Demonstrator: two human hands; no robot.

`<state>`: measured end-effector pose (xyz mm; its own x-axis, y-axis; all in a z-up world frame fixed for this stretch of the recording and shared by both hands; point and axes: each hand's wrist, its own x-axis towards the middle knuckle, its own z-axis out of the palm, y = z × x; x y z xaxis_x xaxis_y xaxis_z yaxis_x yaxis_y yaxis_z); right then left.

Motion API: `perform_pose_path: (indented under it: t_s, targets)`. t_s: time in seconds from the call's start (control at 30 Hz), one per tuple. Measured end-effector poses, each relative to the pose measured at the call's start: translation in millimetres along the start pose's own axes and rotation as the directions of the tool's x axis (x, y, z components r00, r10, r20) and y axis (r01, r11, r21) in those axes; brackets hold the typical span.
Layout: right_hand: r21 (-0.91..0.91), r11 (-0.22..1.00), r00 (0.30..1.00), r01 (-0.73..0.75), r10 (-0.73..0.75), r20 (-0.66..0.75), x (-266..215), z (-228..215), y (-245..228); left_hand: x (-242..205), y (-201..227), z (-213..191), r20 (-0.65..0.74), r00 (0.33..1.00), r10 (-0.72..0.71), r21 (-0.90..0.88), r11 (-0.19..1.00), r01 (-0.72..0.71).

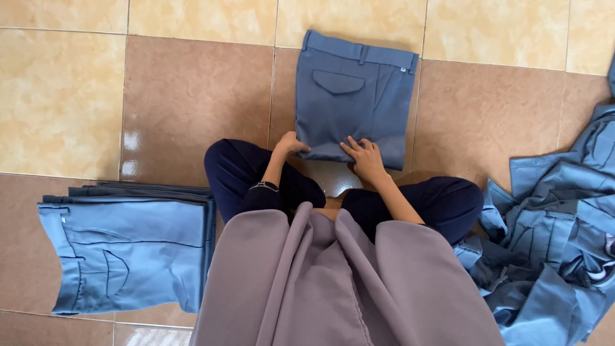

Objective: Folding blue fabric pants into neat squares while sitting on the floor.

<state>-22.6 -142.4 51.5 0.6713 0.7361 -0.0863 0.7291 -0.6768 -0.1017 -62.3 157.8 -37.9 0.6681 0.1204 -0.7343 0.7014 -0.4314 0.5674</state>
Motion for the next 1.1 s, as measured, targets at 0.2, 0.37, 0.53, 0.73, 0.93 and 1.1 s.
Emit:
perform_pose_path:
  t_s: [0.2, 0.37, 0.53, 0.73, 0.93, 1.1]
  targets:
    - [0.565, 0.817, 0.973, -0.112, -0.024, 0.229, 19.4, -94.2, -0.5, -26.9, 42.8, -9.6, -0.348, 0.93, 0.12, 0.116, 0.99, -0.084]
    - [0.358, 0.912, 0.963, -0.198, 0.25, -0.103, 80.4, -36.8, 18.7, -40.8, 121.0, 22.1, -0.501, 0.627, 0.597, 0.509, 0.789, -0.344]
    - [0.182, 0.954, 0.957, -0.24, 0.264, -0.123, 90.1, 39.6, 13.7, 6.4, 100.0, 74.9, -0.361, 0.681, 0.638, 0.594, 0.72, -0.36]
    - [0.183, 0.953, 0.95, -0.242, 0.271, -0.156, 72.1, 32.0, 29.7, -2.3, 79.6, 57.4, -0.357, 0.695, 0.624, 0.68, 0.684, -0.265]
    - [0.162, 0.926, 0.928, -0.34, 0.358, -0.098, 52.2, 18.4, 69.1, 4.8, 60.9, 30.5, -0.512, 0.647, 0.564, 0.653, 0.746, -0.133]
    - [0.148, 0.876, 0.88, -0.46, 0.472, -0.053, 28.5, 20.9, 97.8, 14.4, 40.1, 12.9, -0.611, 0.59, 0.528, 0.625, 0.779, -0.051]
